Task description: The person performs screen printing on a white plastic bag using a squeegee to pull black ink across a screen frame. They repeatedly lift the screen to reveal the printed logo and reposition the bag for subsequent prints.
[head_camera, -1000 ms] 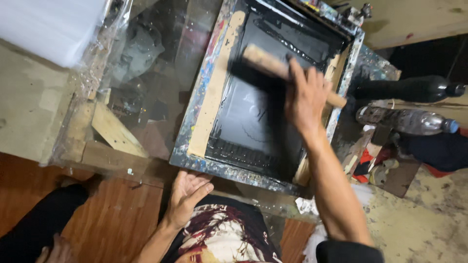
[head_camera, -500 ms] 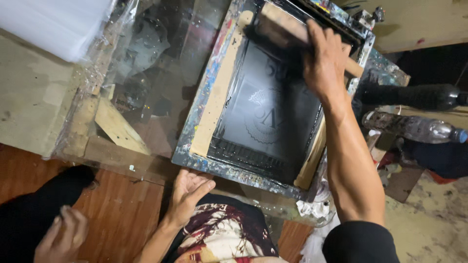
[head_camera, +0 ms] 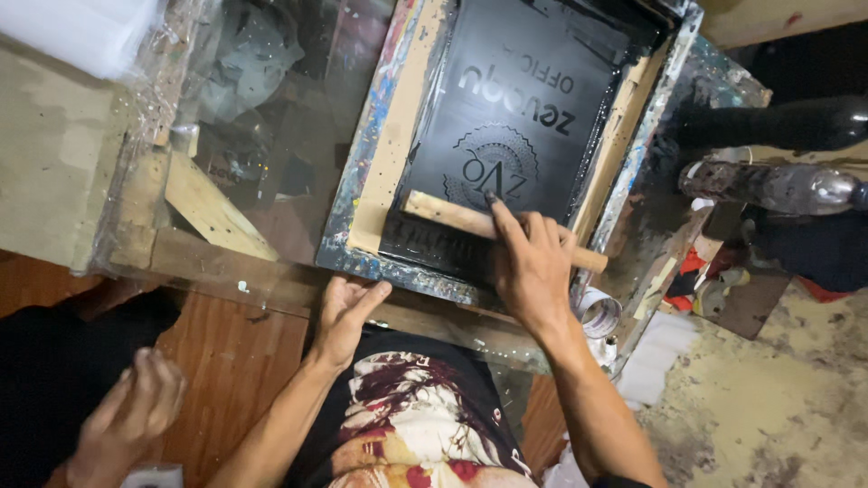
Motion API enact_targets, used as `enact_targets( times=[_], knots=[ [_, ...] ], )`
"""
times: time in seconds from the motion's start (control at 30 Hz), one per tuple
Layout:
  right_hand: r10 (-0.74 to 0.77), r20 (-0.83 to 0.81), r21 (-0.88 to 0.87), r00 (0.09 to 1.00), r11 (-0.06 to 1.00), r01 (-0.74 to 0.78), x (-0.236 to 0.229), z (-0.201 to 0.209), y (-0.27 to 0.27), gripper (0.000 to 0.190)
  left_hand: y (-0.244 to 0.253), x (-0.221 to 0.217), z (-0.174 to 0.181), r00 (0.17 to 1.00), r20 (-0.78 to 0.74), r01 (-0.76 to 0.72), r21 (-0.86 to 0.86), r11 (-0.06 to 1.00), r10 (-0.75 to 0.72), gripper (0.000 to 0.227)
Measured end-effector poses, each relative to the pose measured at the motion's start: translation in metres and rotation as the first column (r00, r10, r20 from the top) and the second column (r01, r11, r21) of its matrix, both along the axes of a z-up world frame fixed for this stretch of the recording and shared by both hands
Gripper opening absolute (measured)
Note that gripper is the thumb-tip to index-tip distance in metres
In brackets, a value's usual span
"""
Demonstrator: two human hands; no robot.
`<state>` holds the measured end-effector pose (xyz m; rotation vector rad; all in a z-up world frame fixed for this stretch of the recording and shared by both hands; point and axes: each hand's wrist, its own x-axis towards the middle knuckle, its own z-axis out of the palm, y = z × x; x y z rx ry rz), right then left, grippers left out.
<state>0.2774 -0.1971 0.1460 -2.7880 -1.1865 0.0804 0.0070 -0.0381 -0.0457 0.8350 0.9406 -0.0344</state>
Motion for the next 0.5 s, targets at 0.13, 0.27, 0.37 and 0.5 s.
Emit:
enact_targets(
  times=[0.13,0.27,0.37,0.5],
  knots=[
    [-0.042,-0.108,0.079,0.993,0.996,0.051,0.004,0.007,-0.002,0.067,0.007,0.035,0.050,0.997,-0.072,-0.025,-0.008,1.000,0.024,0.057],
    [-0.007,-0.066,0.010,0.998,1.000,0.008,-0.008,-0.015,0.003,0.076,0.017,0.044,0.059,0.991,-0.130,-0.008,0.034,0.999,0.012,0.051],
    [-0.008,0.010,-0.046,1.000,0.999,0.008,-0.011,-0.024,0.005,0.076,0.026,0.052,0.078,0.988,-0.157,0.009,0.052,0.999,-0.001,0.045],
    [-0.035,0.032,-0.064,0.999,0.997,0.037,-0.016,-0.038,0.004,0.077,0.030,0.056,0.085,0.983,-0.186,0.026,0.060,0.998,-0.015,0.039]
  ],
)
